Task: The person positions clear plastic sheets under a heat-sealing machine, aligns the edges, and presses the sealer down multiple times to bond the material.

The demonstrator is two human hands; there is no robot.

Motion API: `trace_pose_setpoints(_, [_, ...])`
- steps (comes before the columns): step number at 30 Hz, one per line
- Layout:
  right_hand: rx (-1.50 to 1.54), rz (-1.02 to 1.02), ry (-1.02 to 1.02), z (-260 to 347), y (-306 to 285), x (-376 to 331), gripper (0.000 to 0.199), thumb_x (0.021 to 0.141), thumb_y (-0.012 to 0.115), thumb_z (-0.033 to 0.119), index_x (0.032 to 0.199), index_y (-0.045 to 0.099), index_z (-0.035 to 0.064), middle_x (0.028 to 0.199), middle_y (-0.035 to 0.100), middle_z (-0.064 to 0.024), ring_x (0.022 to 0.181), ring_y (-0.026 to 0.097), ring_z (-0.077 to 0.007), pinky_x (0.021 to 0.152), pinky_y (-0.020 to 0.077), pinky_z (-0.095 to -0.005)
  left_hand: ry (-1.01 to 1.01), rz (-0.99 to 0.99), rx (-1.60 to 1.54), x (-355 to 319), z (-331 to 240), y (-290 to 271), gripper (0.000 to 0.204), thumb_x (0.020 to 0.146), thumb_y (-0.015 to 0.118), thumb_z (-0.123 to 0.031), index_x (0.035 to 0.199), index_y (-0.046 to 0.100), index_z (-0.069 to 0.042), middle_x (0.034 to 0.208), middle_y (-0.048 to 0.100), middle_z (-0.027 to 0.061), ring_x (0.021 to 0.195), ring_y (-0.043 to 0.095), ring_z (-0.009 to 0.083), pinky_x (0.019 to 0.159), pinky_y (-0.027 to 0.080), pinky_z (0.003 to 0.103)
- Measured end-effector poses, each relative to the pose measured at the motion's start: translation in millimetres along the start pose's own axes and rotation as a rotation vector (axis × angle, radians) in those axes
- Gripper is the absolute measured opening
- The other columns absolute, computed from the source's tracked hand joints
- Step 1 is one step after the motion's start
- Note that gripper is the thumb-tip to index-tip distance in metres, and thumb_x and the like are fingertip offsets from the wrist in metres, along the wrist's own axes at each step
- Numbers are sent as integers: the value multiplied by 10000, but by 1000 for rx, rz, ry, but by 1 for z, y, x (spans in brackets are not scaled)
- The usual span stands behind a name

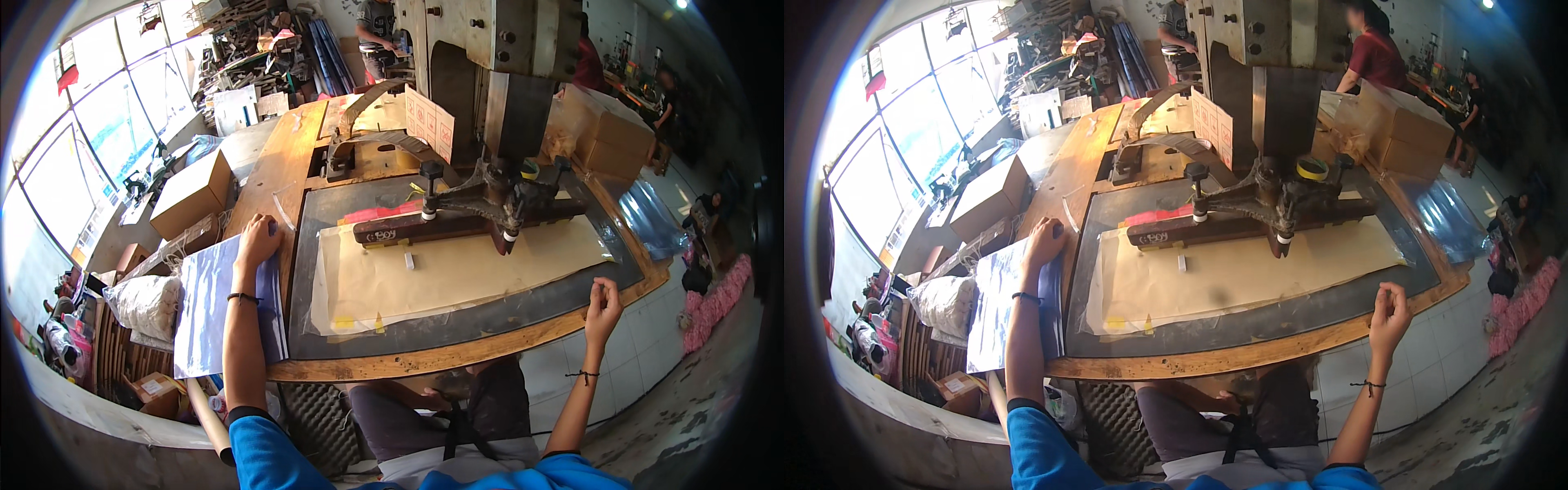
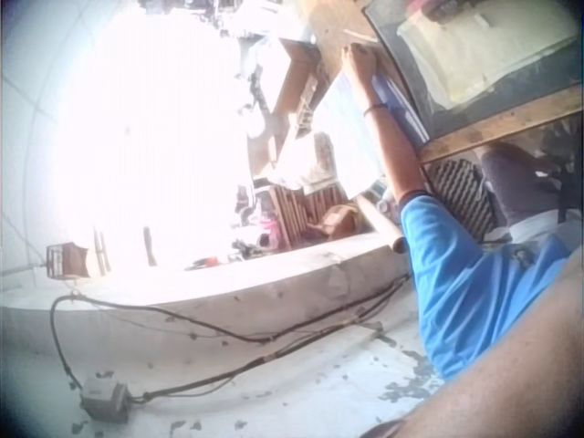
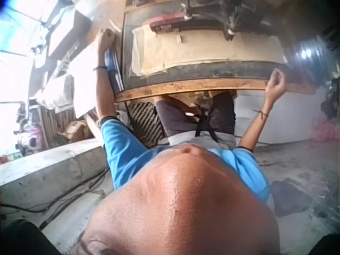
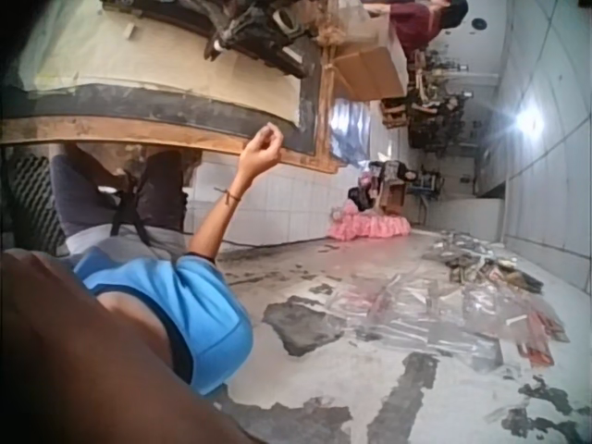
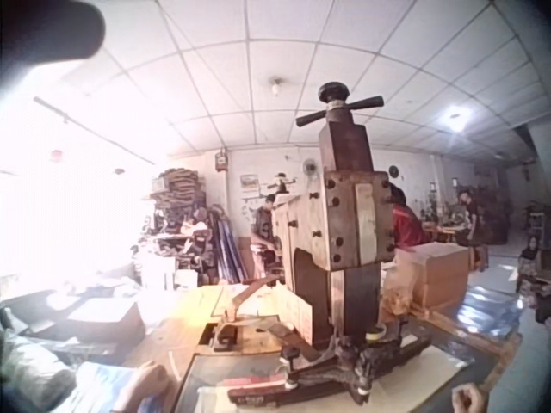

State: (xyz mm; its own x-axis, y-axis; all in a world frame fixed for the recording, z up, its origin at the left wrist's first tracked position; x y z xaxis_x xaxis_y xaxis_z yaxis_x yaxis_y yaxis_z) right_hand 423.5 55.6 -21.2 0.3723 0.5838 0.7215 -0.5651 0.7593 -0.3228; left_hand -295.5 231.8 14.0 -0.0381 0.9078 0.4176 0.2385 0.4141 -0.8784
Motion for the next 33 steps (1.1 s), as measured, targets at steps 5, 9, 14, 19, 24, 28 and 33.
trace_pose_setpoints(5, [14,-10,8,-1,2,0,99,1028,641,136,1022,680,45,642,384,44,585,345,-71,532,267,-290,14,-10,0,4,1,0,310,829,660,-201,1043,722,15,1102,692,218,1088,649,401,989,505,456])
trace_pose_setpoints(9, [28,-19,-6,0,3,0,100,1026,645,135,1023,680,41,636,392,43,576,342,-68,524,265,-290,26,-41,-56,1,-6,-5,302,835,659,-180,1044,725,27,1088,697,222,1068,656,405,973,513,451])
trace_pose_setpoints(14, [25,-15,15,0,-2,-1,87,1026,650,131,1037,676,49,629,431,45,562,362,-56,513,266,-275,23,9,-118,-4,-50,-9,343,878,678,-171,1159,723,20,1146,705,227,1114,663,388,1004,508,439])
trace_pose_setpoints(19, [38,13,27,5,3,-1,76,1026,648,124,1048,674,57,627,464,40,561,386,-53,511,280,-272,28,-66,-132,-12,-30,-13,343,941,668,-202,1182,711,38,1191,704,228,1133,665,383,1012,506,437])
trace_pose_setpoints(24, [60,7,28,4,1,-1,70,1020,652,118,1037,673,54,618,465,36,547,382,-58,505,270,-281,-2,-74,-110,-12,-36,-17,355,946,670,-234,1166,726,38,1201,710,235,1126,677,380,1016,506,439])
trace_pose_setpoints(28, [73,-3,6,5,3,0,76,1017,659,126,1034,674,54,609,456,32,538,379,-63,502,261,-287,22,-81,-79,-14,-27,-10,364,955,663,-267,1138,740,38,1183,719,239,1115,684,379,1012,510,438])
trace_pose_setpoints(33, [44,-2,1,5,3,0,69,1014,663,126,1030,679,60,601,433,30,538,369,-71,505,261,-289,-76,-117,-96,-12,-25,-12,383,897,746,-286,1102,747,37,1135,735,232,1084,698,370,975,528,440])
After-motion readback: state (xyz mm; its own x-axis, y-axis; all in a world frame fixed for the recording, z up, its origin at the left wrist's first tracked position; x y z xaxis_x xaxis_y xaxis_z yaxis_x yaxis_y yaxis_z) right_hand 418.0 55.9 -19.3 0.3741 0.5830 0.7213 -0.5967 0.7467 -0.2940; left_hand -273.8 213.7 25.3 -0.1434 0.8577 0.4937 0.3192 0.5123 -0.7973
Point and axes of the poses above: each hand's wrist, its own x-axis towards the middle knuckle, its own y-axis out of the palm, z = x × y, the point moved 5 cm from there along x, towards the middle knuckle
